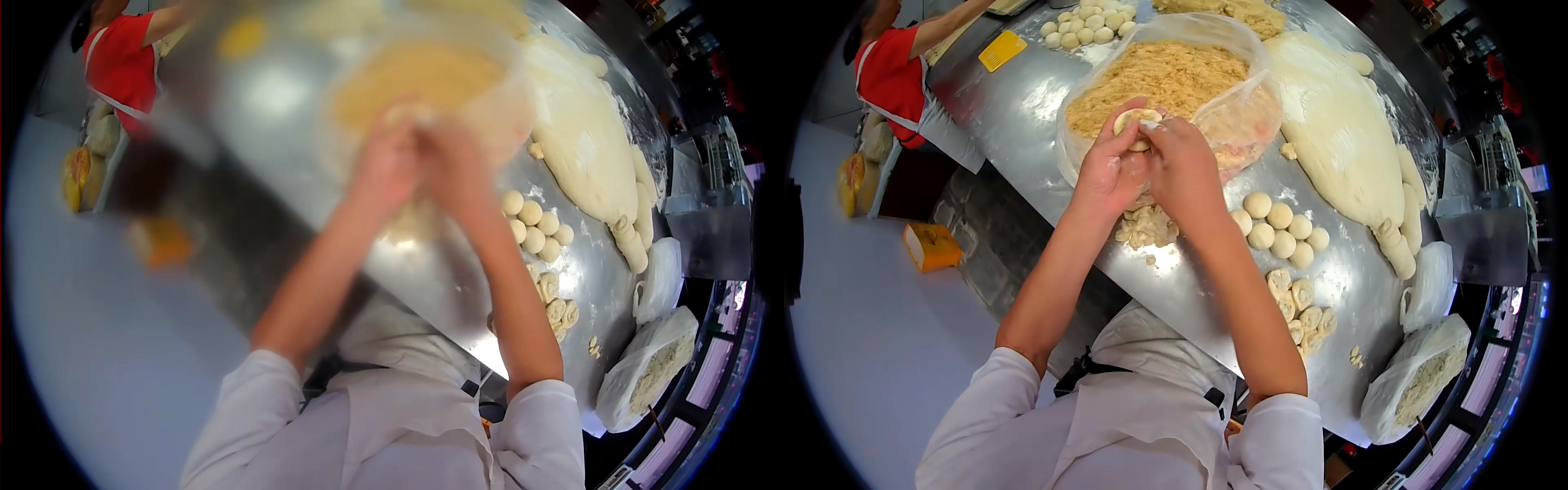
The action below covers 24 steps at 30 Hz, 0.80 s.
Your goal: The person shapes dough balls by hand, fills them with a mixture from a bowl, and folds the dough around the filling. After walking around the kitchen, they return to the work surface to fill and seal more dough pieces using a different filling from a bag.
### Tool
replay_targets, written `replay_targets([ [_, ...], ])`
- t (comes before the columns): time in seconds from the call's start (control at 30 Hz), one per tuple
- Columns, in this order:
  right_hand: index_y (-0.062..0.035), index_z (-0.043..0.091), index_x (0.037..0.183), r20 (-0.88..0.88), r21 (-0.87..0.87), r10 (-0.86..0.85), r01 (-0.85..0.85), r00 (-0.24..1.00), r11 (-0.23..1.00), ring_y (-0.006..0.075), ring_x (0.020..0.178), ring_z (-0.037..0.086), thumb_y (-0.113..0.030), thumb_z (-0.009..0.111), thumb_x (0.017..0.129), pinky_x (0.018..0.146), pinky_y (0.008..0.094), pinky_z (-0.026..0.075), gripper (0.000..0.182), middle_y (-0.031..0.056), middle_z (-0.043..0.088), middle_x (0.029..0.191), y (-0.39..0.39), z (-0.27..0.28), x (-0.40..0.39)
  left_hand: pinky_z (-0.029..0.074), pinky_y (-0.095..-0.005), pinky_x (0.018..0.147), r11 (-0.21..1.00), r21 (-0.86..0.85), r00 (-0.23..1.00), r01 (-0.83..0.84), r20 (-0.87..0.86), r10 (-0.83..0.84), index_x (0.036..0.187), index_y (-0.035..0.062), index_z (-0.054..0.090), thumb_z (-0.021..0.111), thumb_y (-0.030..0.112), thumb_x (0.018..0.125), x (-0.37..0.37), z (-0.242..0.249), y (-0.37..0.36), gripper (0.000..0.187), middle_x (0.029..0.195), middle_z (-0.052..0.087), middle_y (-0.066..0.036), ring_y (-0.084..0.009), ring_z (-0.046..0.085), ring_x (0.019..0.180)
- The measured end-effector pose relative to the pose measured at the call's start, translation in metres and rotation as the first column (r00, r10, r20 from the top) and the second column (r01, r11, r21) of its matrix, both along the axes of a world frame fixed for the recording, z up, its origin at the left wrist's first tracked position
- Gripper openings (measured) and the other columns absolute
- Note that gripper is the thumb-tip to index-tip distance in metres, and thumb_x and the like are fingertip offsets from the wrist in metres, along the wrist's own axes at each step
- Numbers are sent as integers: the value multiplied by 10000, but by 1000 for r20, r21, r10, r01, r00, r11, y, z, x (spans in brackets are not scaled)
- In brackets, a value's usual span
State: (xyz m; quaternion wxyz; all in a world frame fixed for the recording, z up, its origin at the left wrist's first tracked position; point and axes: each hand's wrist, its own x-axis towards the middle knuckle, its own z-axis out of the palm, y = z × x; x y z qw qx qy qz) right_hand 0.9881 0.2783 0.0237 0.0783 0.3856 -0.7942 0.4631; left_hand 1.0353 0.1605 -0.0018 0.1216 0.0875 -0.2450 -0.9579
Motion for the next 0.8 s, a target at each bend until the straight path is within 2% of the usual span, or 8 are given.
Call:
replay_targets([
  [0.07, -13, 643, 1238, 439, -111, 44, 6, 897, 994, 236, 949, 662, 23, 594, 861, 855, 327, 512, 382, 121, 700, 1029, 22, 22, 6, 431, -407, 1068, 999, -6, 998, 36, -42, -36, 1381, 77, 440, 512, 136, 1023, 6, 4, 2, 370, 1272, 571, -133, -262, 566, 1189],
  [0.17, -20, 611, 1289, 255, -73, -99, 121, 962, 990, 219, 968, 652, -24, 649, 858, 892, 332, 502, 432, 104, 697, 1074, 56, 37, 15, 433, -415, 1063, 999, -3, 997, 34, 65, -34, 1420, 59, 403, 522, 152, 1023, 17, 23, 20, 425, 1322, 546, -129, -253, 561, 1190],
  [0.3, -35, 529, 1376, -22, 120, -58, 61, 998, 991, 328, 1108, 595, -170, 786, 793, 944, 377, 483, 651, 187, 598, 1258, 88, 18, 30, 453, -373, 1037, 927, 12, 927, 376, -23, -375, 1424, 30, 406, 524, 169, 1026, 37, 5, 42, 438, 1357, 539, -111, -221, 544, 1222],
  [0.33, -37, 493, 1392, 97, 149, -9, -6, 995, 989, 377, 1162, 558, -228, 824, 747, 993, 418, 453, 750, 209, 569, 1278, 96, 21, 37, 468, -356, 1019, 939, -21, 938, 344, 47, -342, 1413, 21, 424, 531, 162, 1023, 44, 8, 59, 428, 1321, 564, -99, -215, 569, 1189],
  [0.43, -19, 504, 1351, 246, 192, -19, -29, 969, 981, 394, 1171, 546, -227, 824, 724, 1008, 433, 436, 734, 214, 577, 1259, 116, 14, 54, 490, -348, 988, 918, -170, 931, 359, 141, -338, 1378, 7, 452, 543, 150, 1016, 59, 0, 92, 399, 1260, 590, -93, -195, 599, 1130],
  [0.47, -14, 520, 1281, 38, 235, -8, -1, 999, 972, 407, 1131, 551, -199, 809, 717, 969, 442, 452, 661, 218, 581, 1225, 123, 0, 57, 506, -331, 957, 891, -194, 905, 410, 210, -371, 1339, -4, 471, 543, 126, 1009, 65, -3, 93, 362, 1216, 602, -93, -176, 612, 1104],
  [0.67, -2, 524, 1202, 30, 226, 0, -7, 1000, 974, 392, 1065, 577, -192, 739, 789, 935, 435, 459, 502, 211, 602, 1135, 151, -4, 83, 499, -343, 972, 734, -265, 765, 626, 389, -513, 1327, 1, 477, 494, 134, 1023, 81, 10, 113, 332, 1206, 601, -100, -186, 618, 1094],
  [0.8, -13, 505, 1223, 378, 29, -76, 70, 923, 997, 360, 1063, 614, -243, 685, 878, 953, 405, 462, 452, 202, 608, 1183, 169, 0, 112, 420, -396, 1087, 665, 171, 637, 727, 193, -746, 1365, 23, 455, 445, 249, 1057, 96, 59, 110, 383, 1229, 586, -112, -241, 616, 1121],
])
